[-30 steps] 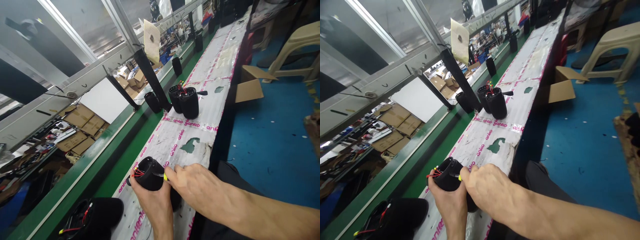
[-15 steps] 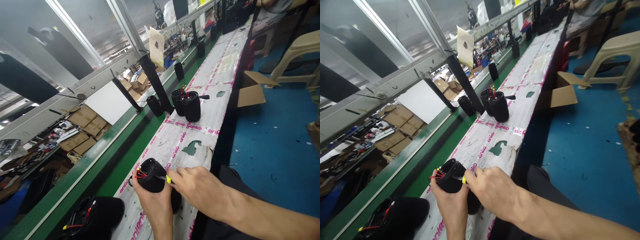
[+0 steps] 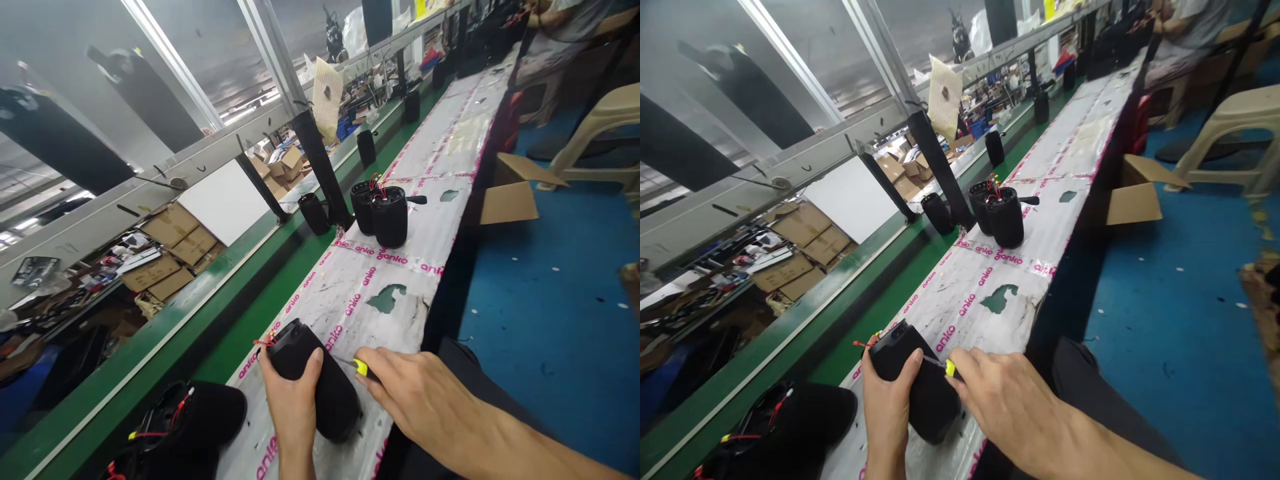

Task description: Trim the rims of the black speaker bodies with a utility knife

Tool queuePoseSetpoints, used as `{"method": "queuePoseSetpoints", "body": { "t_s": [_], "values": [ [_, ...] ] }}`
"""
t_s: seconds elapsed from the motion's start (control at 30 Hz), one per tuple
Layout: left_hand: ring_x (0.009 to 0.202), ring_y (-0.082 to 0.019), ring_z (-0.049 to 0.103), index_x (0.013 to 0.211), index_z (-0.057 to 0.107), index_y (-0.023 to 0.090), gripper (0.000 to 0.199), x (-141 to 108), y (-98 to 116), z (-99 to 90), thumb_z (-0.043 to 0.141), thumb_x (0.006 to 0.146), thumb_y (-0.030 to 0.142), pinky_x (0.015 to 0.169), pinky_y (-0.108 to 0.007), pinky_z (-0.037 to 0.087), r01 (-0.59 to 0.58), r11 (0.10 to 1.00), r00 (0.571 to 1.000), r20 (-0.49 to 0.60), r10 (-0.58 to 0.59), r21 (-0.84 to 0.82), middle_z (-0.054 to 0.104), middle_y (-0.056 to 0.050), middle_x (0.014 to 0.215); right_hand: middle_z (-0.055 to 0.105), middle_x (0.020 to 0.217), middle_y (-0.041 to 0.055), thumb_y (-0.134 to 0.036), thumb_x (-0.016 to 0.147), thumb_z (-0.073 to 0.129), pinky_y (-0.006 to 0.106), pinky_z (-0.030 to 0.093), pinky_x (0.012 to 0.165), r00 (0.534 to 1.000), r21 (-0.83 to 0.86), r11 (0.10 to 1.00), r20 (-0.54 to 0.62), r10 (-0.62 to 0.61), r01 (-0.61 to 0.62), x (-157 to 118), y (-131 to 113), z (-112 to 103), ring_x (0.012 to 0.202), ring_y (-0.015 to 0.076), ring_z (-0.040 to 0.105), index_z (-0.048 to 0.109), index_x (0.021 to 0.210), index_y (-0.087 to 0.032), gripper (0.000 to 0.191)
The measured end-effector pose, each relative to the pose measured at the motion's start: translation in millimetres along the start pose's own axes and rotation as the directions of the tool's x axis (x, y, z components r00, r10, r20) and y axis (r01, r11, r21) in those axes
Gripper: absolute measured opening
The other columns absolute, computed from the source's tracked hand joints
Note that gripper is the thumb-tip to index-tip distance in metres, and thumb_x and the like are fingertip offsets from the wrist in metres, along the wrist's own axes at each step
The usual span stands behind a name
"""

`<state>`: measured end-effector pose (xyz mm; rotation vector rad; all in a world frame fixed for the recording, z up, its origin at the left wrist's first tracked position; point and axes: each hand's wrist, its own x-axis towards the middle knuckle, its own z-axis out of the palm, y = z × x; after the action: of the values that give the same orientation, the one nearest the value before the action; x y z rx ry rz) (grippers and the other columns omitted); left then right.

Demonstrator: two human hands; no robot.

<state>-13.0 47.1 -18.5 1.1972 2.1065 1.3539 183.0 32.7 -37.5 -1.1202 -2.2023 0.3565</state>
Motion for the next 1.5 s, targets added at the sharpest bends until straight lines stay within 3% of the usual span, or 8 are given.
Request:
{"method": "queuePoseSetpoints", "body": {
  "t_s": [0.2,0.33,0.47,0.67,1.0,1.2,1.5],
  "values": [
    [0.114,-0.028,0.062,0.145,0.038,0.028,0.09,-7.3,1.6,-2.9,0.082,0.068,0.046,0.102,-0.044,0.049,-0.008,0.999,1.0,0.011,0.008,-0.044,0.061,-0.008,0.128,0.063,0.084,-0.0025,-0.024,0.104,0.041,0.035,0.028,0.057,0.997,0.011,1.0,0.073,0.016,-0.017,0.3,-0.2,7.0,0.07,0.0199,0.066,0.045,0.112,-0.025,0.009],
    [0.12,-0.029,0.059,0.146,0.037,0.029,0.085,-14.4,8.8,-1.5,0.077,0.073,0.046,0.106,-0.046,0.045,-0.023,0.999,1.0,0.005,0.024,-0.049,0.059,-0.009,0.133,0.062,0.084,-0.0028,-0.026,0.104,0.044,0.035,0.028,0.057,0.995,0.001,1.0,0.095,-0.022,0.022,13.2,-5.9,-1.3,0.07,0.0204,0.065,0.045,0.111,-0.026,0.007],
    [0.123,-0.031,0.058,0.147,0.036,0.03,0.085,-17.6,8.3,0.2,0.076,0.073,0.045,0.107,-0.051,0.043,-0.036,0.999,0.999,0.006,0.036,-0.025,0.057,-0.01,0.136,0.061,0.082,-0.0018,-0.023,0.101,0.049,0.034,0.025,0.053,0.991,-0.112,0.992,0.128,-0.048,0.063,29.3,-10.8,-10.9,0.065,0.0204,0.063,0.047,0.106,-0.025,0.005],
    [0.124,-0.03,0.057,0.146,0.038,0.025,0.081,-17.3,7.6,-1.6,0.074,0.076,0.043,0.103,-0.043,0.047,-0.1,0.995,0.995,0.005,0.1,0.013,0.057,-0.012,0.136,0.062,0.083,-0.0015,-0.02,0.099,0.052,0.035,0.028,0.053,0.99,-0.188,0.977,0.116,-0.083,0.104,35.8,-9.4,-7.3,0.065,0.0206,0.063,0.048,0.105,-0.024,0.009],
    [0.116,-0.032,0.061,0.147,0.034,0.028,0.09,-20.6,10.6,1.9,0.077,0.069,0.043,0.102,-0.051,0.047,-0.045,0.998,0.999,-0.007,0.045,0.033,0.057,-0.012,0.132,0.06,0.082,-0.002,-0.01,0.09,0.059,0.034,0.028,0.049,0.987,-0.245,0.958,0.1,-0.127,0.148,33.5,-8.8,-11.3,0.061,0.0176,0.058,0.049,0.105,-0.022,0.021],
    [0.115,-0.032,0.06,0.142,0.038,0.028,0.081,-25.4,18.4,1.0,0.075,0.071,0.041,0.101,-0.052,0.047,-0.065,0.997,0.998,0.016,0.064,0.045,0.058,-0.01,0.129,0.059,0.079,-0.0025,-0.008,0.088,0.059,0.034,0.027,0.048,0.99,-0.227,0.966,0.091,-0.107,0.125,32.6,-8.6,-14.2,0.059,0.0173,0.057,0.049,0.101,-0.023,0.022],
    [0.121,-0.032,0.058,0.145,0.036,0.029,0.088,-29.1,21.2,1.1,0.078,0.069,0.043,0.107,-0.052,0.043,0.001,0.999,1.0,-0.03,0.0,0.034,0.056,-0.011,0.134,0.06,0.079,-0.002,-0.013,0.092,0.058,0.035,0.029,0.049,0.991,-0.197,0.974,0.094,-0.092,0.109,31.8,-11.1,-15.0,0.059,0.0201,0.058,0.047,0.101,-0.023,0.017]
  ]
}}
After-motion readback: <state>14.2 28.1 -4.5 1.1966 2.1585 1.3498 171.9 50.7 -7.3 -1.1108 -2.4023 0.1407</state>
